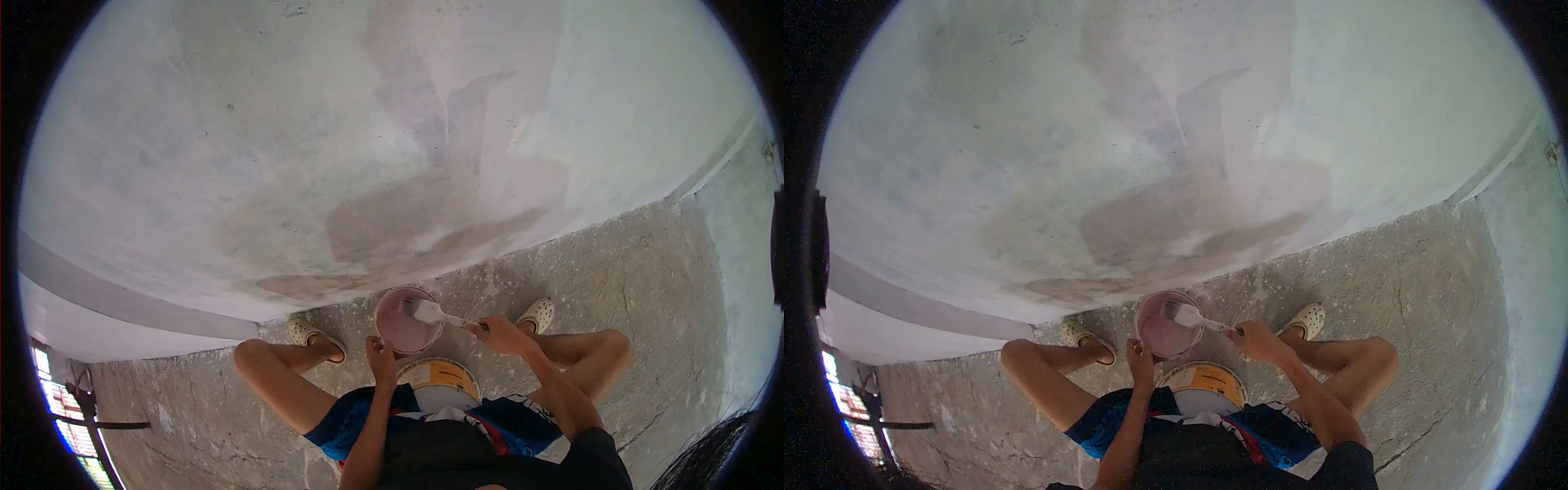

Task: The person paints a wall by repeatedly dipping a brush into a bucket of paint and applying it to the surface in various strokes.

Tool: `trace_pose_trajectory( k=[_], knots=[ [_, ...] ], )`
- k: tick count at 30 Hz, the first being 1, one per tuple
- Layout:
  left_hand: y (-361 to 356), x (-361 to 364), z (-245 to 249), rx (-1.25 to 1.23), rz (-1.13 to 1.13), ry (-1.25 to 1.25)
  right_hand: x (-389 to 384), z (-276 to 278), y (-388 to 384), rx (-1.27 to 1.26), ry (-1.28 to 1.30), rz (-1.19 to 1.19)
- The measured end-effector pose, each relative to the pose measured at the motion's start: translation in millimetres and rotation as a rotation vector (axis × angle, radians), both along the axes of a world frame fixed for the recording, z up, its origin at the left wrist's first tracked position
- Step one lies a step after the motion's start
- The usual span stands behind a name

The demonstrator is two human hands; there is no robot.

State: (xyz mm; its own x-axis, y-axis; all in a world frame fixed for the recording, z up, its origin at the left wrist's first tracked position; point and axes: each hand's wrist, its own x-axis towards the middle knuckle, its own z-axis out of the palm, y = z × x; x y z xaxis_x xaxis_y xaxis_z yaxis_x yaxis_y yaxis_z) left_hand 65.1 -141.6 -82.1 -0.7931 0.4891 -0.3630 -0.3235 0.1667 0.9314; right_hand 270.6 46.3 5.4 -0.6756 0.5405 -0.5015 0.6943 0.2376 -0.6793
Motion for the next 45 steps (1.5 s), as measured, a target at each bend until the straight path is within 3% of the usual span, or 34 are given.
trace_pose_trajectory(
  k=[10,17,26,29,31,34,45],
  knots=[
    [-1.8,-1.2,-4.2,0.138,0.093,-0.223,7.6,27.1,1.5,0.023,0.229,-0.102],
    [2.0,0.2,1.1,0.178,0.098,-0.265,8.2,44.5,6.1,0.073,0.229,-0.197],
    [5.4,3.6,-10.2,0.232,0.055,-0.280,5.7,73.5,14.6,0.232,0.683,-0.320],
    [6.5,8.6,-5.4,0.250,0.051,-0.297,1.6,87.0,27.6,0.189,0.836,-0.407],
    [6.0,9.1,-6.1,0.234,0.026,-0.288,-2.8,108.0,35.6,0.023,1.065,-0.525],
    [3.0,10.2,-9.0,0.209,0.009,-0.266,-7.3,134.5,48.1,0.032,1.212,-0.593],
    [3.6,13.5,-3.6,0.194,0.013,-0.248,-0.2,142.3,80.8,0.053,1.322,-0.765]
  ],
)
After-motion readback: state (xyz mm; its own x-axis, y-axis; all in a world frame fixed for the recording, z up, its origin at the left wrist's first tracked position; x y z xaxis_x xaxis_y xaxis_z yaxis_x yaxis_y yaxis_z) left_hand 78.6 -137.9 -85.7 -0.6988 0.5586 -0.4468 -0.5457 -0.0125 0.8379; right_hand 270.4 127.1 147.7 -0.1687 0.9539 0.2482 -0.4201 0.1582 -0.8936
